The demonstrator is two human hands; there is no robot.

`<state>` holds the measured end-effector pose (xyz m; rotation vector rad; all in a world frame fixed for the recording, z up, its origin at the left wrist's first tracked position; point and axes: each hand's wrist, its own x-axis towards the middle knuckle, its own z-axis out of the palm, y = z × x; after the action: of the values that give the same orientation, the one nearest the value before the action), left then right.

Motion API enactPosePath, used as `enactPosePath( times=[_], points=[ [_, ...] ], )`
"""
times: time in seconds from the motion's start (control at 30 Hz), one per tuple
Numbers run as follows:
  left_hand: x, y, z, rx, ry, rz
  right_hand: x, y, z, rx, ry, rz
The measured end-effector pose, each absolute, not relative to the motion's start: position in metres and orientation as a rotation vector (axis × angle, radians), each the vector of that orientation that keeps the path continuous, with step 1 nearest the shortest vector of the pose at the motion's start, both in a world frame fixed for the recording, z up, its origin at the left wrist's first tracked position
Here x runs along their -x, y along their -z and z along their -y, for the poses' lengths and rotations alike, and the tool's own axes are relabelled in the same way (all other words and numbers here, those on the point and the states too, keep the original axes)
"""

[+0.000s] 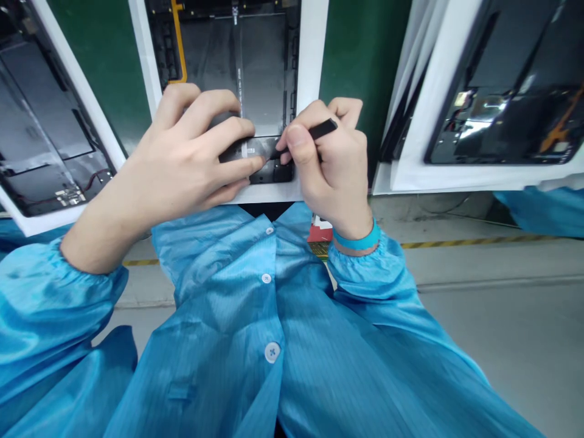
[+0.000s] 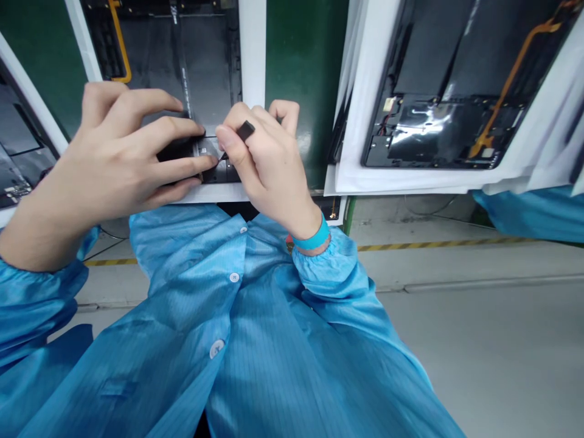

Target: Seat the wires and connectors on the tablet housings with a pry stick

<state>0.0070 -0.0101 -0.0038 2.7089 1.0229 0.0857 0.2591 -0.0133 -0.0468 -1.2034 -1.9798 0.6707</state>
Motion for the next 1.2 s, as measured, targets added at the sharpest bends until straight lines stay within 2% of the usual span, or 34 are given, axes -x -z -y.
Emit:
enactPosePath(
  times=[0.63,1.03,1.2],
  points=[
    [-0.004,-0.003,0.007,-2.840,0.071,-0.971,-0.258,0.048,0.012,1.117,-0.641,1.987],
    [-0.011,-0.002,0.002,-2.728,-0.012,-0.953,-0.260,0.040,0.010,1.182,-0.650,2.142],
    [-0.015,-0.004,0.001,-2.807,-0.015,-0.933,-0.260,0.047,0.008,1.091,-0.645,2.037]
  ],
)
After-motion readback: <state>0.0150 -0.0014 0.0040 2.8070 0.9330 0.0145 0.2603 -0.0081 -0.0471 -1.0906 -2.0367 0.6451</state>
